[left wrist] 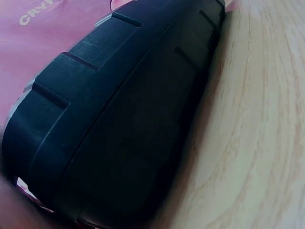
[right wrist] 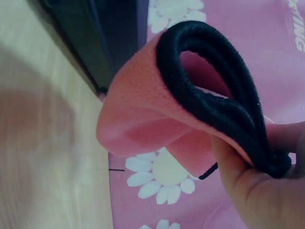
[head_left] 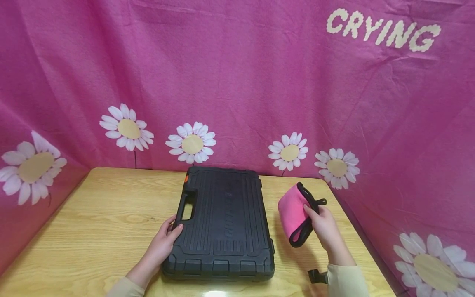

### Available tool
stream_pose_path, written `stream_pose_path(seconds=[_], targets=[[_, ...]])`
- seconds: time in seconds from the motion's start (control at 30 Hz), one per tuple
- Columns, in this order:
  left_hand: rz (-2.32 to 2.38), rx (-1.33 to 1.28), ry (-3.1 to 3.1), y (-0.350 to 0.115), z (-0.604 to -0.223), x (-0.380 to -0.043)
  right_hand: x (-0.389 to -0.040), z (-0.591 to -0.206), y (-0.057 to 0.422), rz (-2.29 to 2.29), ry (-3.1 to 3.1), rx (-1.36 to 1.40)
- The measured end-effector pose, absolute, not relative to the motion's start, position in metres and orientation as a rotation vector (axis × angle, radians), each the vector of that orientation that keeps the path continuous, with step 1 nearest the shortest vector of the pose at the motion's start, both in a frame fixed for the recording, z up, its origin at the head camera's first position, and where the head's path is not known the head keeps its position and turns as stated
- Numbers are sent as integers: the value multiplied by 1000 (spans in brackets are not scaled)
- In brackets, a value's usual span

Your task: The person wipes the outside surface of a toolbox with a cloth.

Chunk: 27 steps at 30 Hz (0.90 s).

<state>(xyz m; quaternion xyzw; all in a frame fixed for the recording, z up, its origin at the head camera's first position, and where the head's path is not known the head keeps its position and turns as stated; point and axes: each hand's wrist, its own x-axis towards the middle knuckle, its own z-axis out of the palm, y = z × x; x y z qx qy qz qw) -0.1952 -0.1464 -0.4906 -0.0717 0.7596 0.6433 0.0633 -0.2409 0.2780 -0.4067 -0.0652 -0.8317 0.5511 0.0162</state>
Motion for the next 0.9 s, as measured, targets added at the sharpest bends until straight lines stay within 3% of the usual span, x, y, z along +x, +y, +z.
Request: stream_pose_path(seconds=[0.9], targets=[[2042, -248, 2184, -146, -492, -194, -162, -453, 226, 1082, -2762, 89]])
